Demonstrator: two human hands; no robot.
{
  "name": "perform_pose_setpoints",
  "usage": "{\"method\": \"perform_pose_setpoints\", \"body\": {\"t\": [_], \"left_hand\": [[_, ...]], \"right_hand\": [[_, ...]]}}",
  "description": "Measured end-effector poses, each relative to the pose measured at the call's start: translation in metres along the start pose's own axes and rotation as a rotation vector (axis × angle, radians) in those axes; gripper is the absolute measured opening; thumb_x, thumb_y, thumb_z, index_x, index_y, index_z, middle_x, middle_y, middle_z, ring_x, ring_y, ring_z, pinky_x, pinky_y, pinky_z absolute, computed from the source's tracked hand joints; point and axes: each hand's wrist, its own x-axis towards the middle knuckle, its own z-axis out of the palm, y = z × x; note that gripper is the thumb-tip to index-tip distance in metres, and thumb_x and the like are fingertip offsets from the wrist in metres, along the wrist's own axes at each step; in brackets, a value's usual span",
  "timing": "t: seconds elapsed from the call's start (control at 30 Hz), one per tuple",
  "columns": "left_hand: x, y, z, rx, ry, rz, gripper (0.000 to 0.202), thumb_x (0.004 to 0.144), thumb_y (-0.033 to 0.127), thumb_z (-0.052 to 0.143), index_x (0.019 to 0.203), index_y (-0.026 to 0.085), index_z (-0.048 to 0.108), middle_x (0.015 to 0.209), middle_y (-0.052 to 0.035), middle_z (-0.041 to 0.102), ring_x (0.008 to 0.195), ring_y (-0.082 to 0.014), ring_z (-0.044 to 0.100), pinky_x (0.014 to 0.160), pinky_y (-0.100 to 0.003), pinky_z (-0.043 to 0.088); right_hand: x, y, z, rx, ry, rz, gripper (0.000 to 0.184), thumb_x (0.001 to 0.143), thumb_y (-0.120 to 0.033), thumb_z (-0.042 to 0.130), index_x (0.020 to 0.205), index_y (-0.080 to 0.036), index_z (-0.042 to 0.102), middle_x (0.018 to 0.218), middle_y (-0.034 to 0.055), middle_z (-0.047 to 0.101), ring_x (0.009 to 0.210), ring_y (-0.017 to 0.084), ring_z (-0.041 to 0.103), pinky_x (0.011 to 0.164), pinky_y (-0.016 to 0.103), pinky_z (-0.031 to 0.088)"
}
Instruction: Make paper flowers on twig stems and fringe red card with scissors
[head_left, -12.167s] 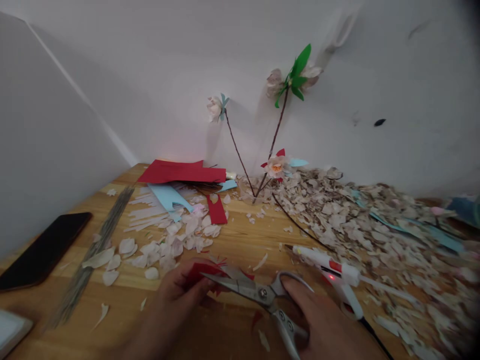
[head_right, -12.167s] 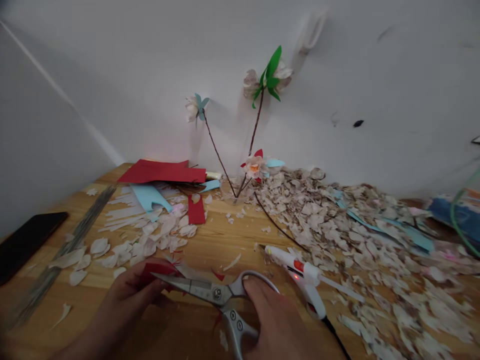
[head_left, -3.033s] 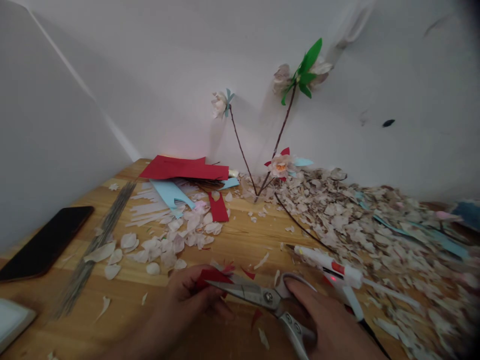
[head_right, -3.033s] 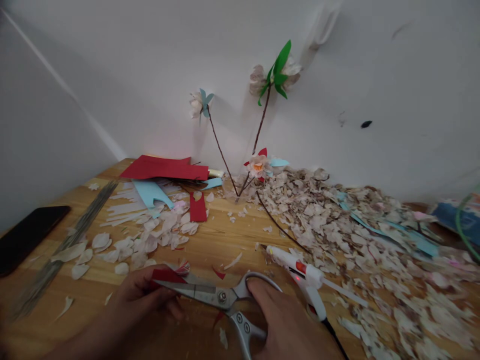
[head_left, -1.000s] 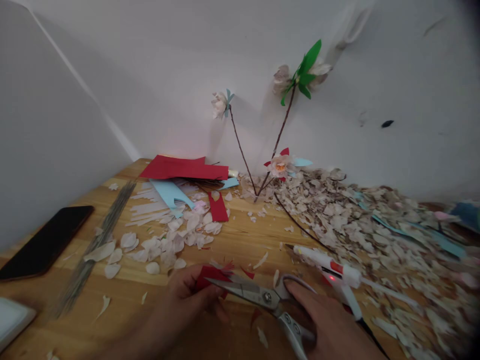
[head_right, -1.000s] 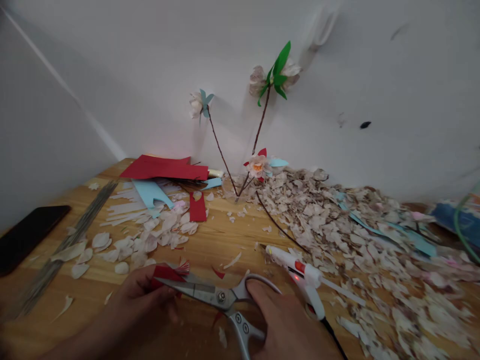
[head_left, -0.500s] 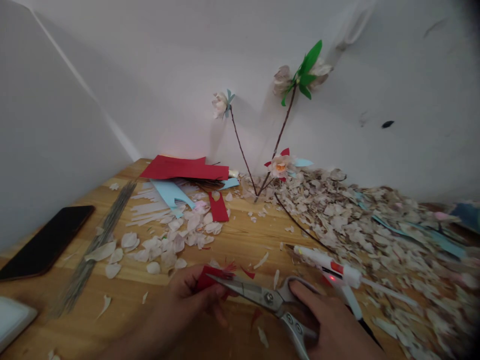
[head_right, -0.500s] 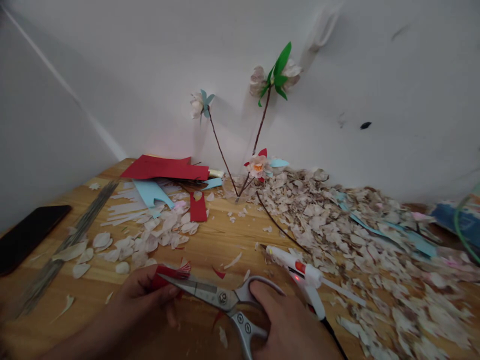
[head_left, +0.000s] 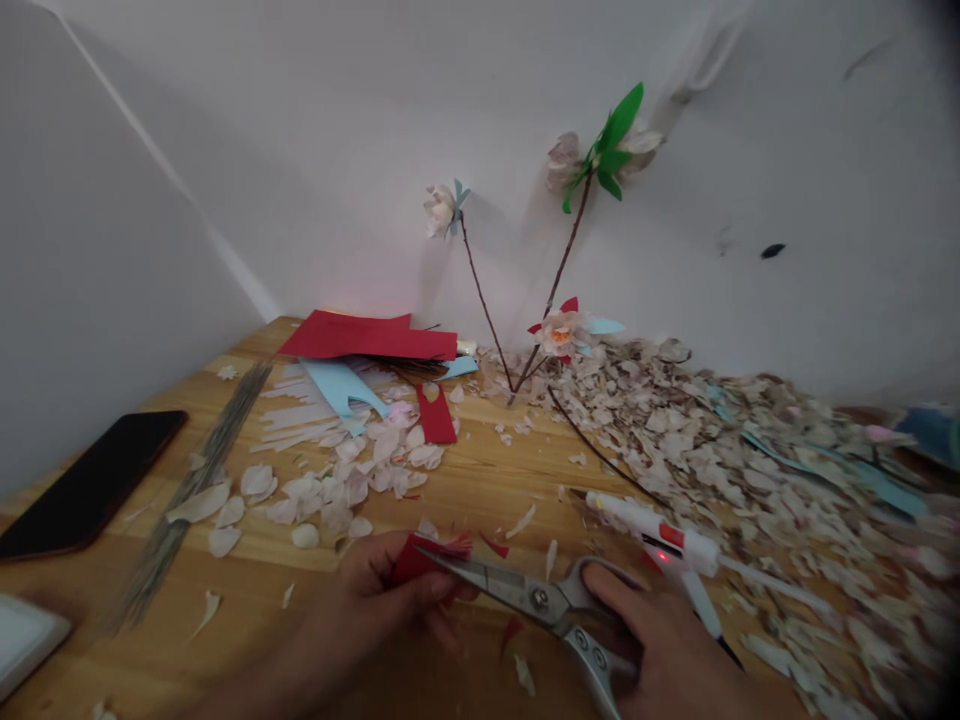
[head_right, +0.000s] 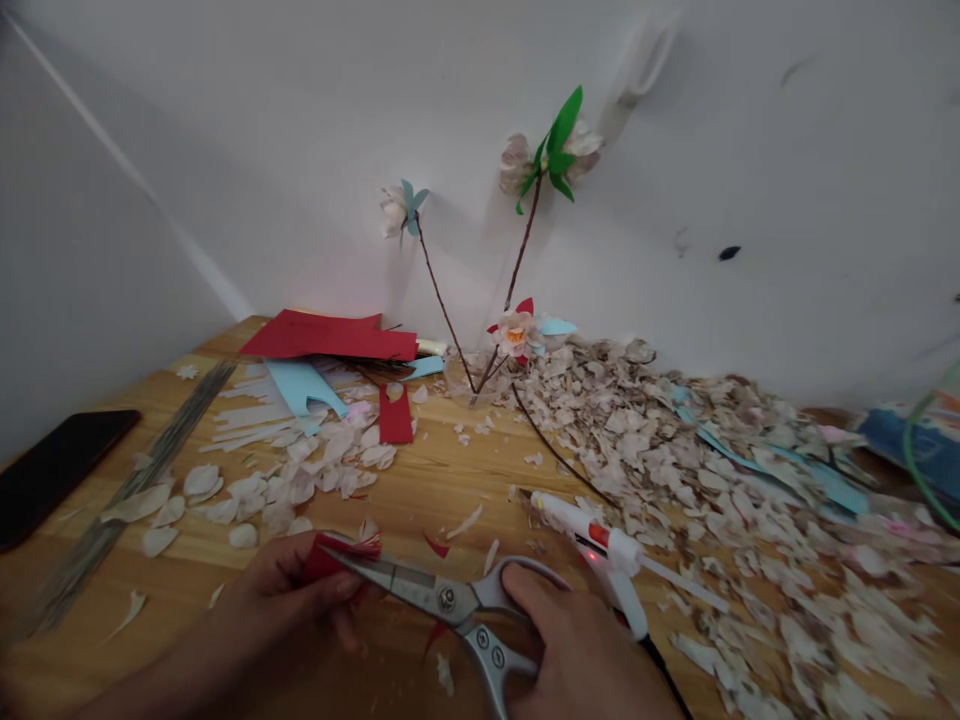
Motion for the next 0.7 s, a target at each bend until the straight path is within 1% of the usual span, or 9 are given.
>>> {"method": "perform_pose_setpoints", "body": {"t": [0.1, 0.2, 0.27, 0.37, 0.43, 0.5, 0.6, 0.7], "left_hand": [[0.0, 0.0, 0.0, 0.022, 0.007, -0.011, 0.018, 0.064, 0.033, 0.078, 0.076, 0.02, 0.073, 0.069, 0.0035, 0.076, 0.049, -0.0106, 0.069, 0.049, -0.016, 0.044], [0.0, 0.002, 0.001, 0.033, 0.02, -0.025, 0.019, 0.062, 0.035, 0.079, 0.07, 0.019, 0.072, 0.063, 0.0038, 0.075, 0.048, -0.0112, 0.068, 0.048, -0.016, 0.045], [-0.001, 0.003, 0.001, 0.043, 0.05, -0.026, 0.02, 0.06, 0.035, 0.079, 0.068, 0.018, 0.072, 0.058, 0.0035, 0.073, 0.049, -0.0119, 0.068, 0.049, -0.017, 0.046], [-0.001, 0.001, -0.001, 0.073, 0.1, 0.003, 0.018, 0.061, 0.034, 0.078, 0.07, 0.019, 0.074, 0.055, 0.0026, 0.073, 0.053, -0.0135, 0.07, 0.05, -0.017, 0.047], [-0.001, -0.002, -0.003, 0.079, 0.125, 0.023, 0.015, 0.063, 0.032, 0.077, 0.071, 0.02, 0.074, 0.055, 0.0026, 0.074, 0.054, -0.0141, 0.07, 0.05, -0.017, 0.048], [0.0, -0.004, -0.006, 0.079, 0.139, 0.025, 0.013, 0.064, 0.031, 0.076, 0.073, 0.022, 0.075, 0.058, 0.0025, 0.075, 0.055, -0.0143, 0.071, 0.05, -0.018, 0.05], [0.002, -0.006, -0.006, 0.069, 0.13, 0.021, 0.014, 0.062, 0.031, 0.078, 0.073, 0.022, 0.076, 0.057, 0.0025, 0.075, 0.053, -0.0133, 0.07, 0.049, -0.017, 0.05], [0.002, -0.006, -0.005, 0.031, 0.106, 0.024, 0.015, 0.061, 0.032, 0.08, 0.072, 0.022, 0.075, 0.058, 0.0028, 0.074, 0.052, -0.0135, 0.069, 0.047, -0.017, 0.05]], "right_hand": [[0.0, 0.0, 0.0, 0.024, 0.003, 0.001, 0.024, 0.062, -0.019, 0.064, 0.084, -0.027, 0.061, 0.086, 0.0009, 0.07, 0.075, 0.021, 0.062, 0.066, 0.027, 0.046], [0.001, -0.002, -0.001, 0.034, 0.016, 0.007, 0.02, 0.063, -0.02, 0.064, 0.082, -0.027, 0.061, 0.088, 0.0017, 0.07, 0.078, 0.022, 0.062, 0.07, 0.029, 0.047], [0.002, -0.004, -0.003, 0.046, 0.025, 0.003, 0.018, 0.065, -0.023, 0.065, 0.082, -0.027, 0.061, 0.093, 0.0028, 0.069, 0.083, 0.024, 0.063, 0.073, 0.03, 0.047], [0.004, -0.008, -0.007, 0.104, -0.015, -0.006, 0.022, 0.065, -0.024, 0.064, 0.087, -0.027, 0.06, 0.097, 0.0033, 0.068, 0.088, 0.024, 0.063, 0.072, 0.029, 0.048], [0.006, -0.01, -0.009, 0.135, -0.044, -0.007, 0.026, 0.064, -0.022, 0.064, 0.089, -0.026, 0.059, 0.096, 0.0028, 0.068, 0.087, 0.023, 0.063, 0.071, 0.028, 0.048], [0.007, -0.013, -0.012, 0.137, -0.045, -0.003, 0.025, 0.064, -0.023, 0.065, 0.089, -0.026, 0.059, 0.096, 0.0025, 0.068, 0.087, 0.023, 0.063, 0.072, 0.028, 0.048], [0.007, -0.015, -0.012, 0.123, -0.032, 0.002, 0.023, 0.067, -0.025, 0.064, 0.089, -0.027, 0.059, 0.1, 0.0027, 0.068, 0.089, 0.024, 0.063, 0.071, 0.028, 0.048], [0.006, -0.017, -0.011, 0.121, -0.041, 0.019, 0.024, 0.069, -0.023, 0.062, 0.092, -0.027, 0.059, 0.102, 0.0019, 0.068, 0.091, 0.022, 0.062, 0.069, 0.026, 0.047]]}}
